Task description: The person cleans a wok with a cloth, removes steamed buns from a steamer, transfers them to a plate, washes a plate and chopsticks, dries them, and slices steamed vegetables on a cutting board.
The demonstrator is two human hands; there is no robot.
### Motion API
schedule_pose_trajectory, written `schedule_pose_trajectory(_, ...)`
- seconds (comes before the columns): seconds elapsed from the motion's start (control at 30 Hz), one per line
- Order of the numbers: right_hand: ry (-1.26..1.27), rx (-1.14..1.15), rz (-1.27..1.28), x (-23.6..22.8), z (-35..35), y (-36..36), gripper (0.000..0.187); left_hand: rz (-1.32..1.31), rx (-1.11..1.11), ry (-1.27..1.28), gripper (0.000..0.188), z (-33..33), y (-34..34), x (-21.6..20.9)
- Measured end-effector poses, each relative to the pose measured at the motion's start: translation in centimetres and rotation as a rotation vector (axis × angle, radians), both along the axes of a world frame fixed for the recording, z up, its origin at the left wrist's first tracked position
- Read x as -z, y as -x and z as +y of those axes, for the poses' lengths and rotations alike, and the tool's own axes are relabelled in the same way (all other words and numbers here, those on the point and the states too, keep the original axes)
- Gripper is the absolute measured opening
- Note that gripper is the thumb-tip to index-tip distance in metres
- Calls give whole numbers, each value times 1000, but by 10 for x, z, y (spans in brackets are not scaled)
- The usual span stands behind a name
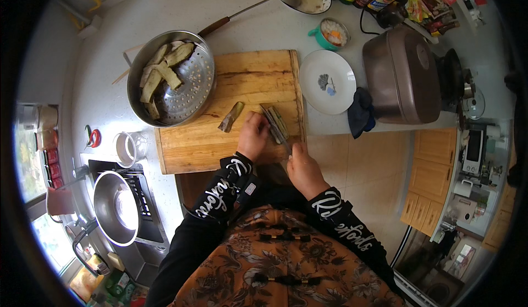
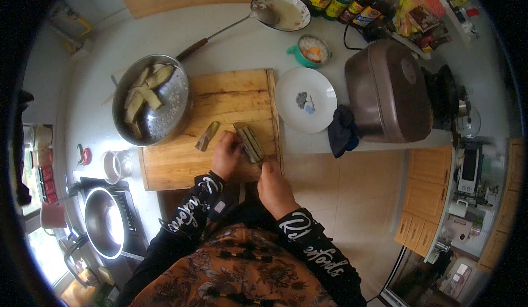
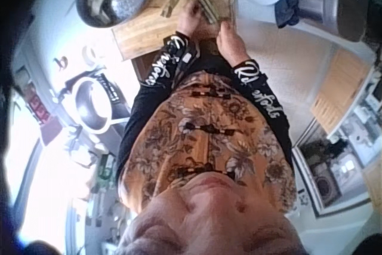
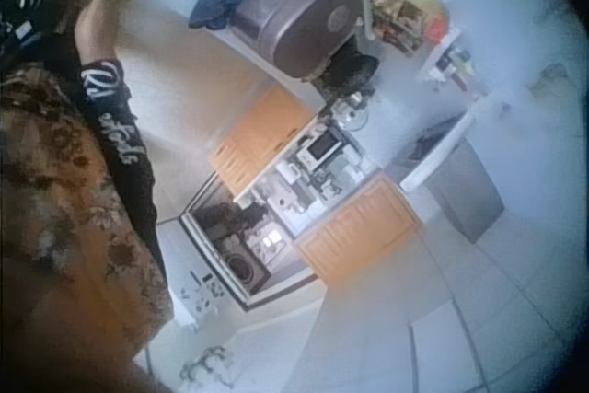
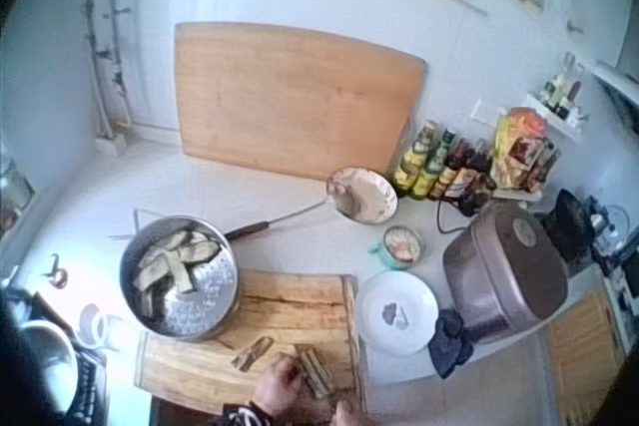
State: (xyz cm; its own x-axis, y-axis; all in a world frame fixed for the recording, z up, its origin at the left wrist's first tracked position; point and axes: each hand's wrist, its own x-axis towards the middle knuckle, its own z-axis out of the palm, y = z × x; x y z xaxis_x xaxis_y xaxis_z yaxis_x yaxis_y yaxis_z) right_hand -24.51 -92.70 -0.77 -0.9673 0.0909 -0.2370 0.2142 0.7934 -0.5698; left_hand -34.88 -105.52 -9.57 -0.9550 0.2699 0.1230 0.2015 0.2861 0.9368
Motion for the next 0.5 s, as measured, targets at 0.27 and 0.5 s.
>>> schedule_pose_trajectory(0.27, 148, 86, 36, -14, 18, -11, 21, -105, -37, -92, 12, -3, 8, -14)
schedule_pose_trajectory(0.5, 377, 431, 26, -15, 50, -26, 21, 353, 228, 250, 12, 10, 40, -43)
